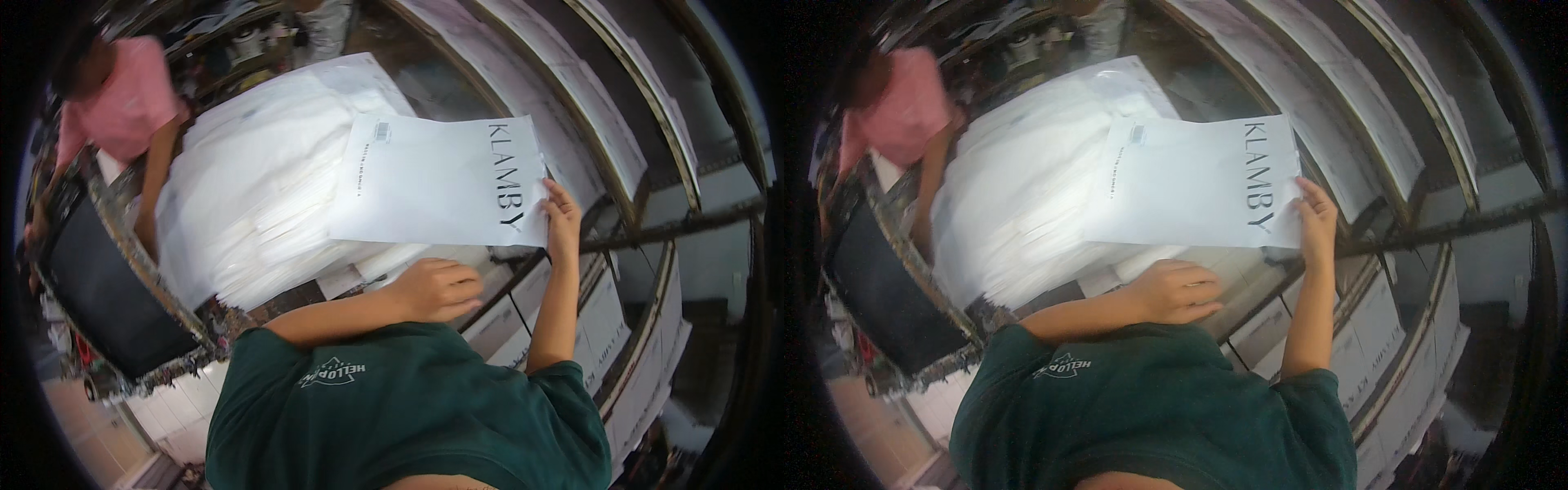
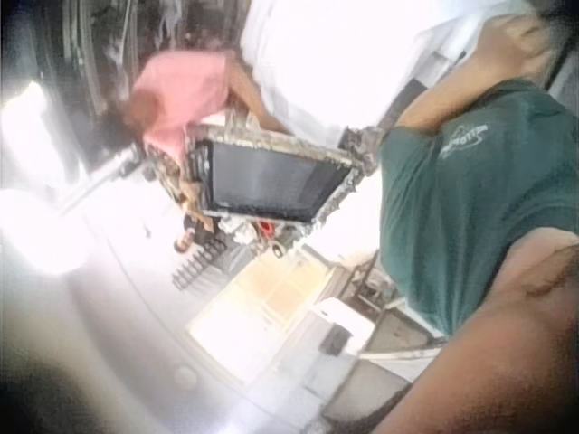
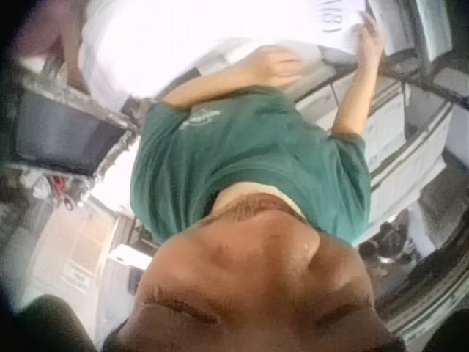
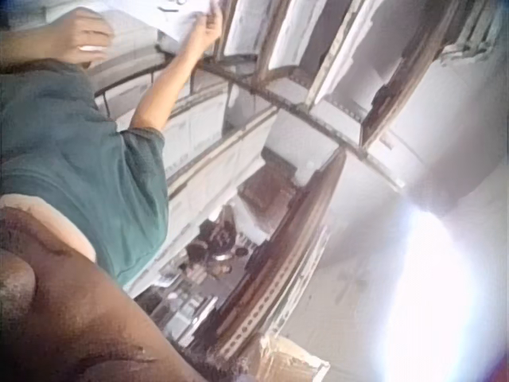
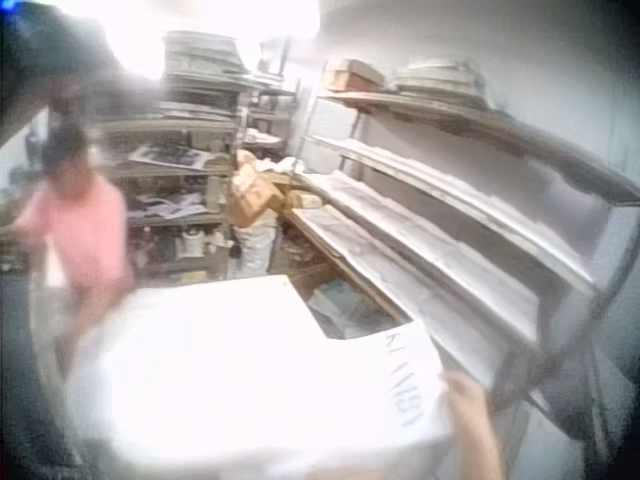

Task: The person repeatedly picks up white printed sheets from a table, carries them to a nearby rack, and places them on the rack. A coworker operates a screen printing press in the background.

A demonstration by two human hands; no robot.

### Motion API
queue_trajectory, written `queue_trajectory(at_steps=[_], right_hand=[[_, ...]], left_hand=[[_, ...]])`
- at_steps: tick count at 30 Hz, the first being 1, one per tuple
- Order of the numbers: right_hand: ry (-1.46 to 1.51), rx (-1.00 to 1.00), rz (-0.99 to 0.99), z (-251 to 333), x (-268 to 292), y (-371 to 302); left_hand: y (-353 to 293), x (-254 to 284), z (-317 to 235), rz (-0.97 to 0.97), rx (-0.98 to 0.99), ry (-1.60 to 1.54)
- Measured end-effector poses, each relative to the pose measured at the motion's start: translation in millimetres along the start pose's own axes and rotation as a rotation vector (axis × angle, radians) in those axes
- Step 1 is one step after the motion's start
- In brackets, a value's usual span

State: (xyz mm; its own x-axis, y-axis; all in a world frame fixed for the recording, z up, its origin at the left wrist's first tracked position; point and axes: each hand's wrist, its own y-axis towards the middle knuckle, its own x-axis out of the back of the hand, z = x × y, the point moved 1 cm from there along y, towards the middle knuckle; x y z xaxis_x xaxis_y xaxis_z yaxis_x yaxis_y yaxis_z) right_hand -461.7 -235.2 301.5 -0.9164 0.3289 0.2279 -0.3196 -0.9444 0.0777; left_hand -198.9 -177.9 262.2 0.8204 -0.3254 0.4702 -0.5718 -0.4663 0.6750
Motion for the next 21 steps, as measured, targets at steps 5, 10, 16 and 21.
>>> queue_trajectory(at_steps=[5, 10, 16, 21], right_hand=[[-0.032, -0.082, -0.209, -0.5, 100.5, -8.8], [-0.184, -0.080, -0.331, -14.9, 165.4, -33.2], [-0.461, -0.014, -0.400, -74.2, 176.1, -25.0], [-0.695, -0.037, -0.217, -136.9, 124.0, -5.4]], left_hand=[[-38.3, -7.1, 37.2, 0.068, 0.277, -0.076], [-83.4, -19.0, 80.6, 0.213, 0.657, -0.152], [-70.1, -53.6, 109.5, 0.441, 0.593, -0.111], [-44.1, -92.3, 122.0, 0.572, 0.546, -0.108]])
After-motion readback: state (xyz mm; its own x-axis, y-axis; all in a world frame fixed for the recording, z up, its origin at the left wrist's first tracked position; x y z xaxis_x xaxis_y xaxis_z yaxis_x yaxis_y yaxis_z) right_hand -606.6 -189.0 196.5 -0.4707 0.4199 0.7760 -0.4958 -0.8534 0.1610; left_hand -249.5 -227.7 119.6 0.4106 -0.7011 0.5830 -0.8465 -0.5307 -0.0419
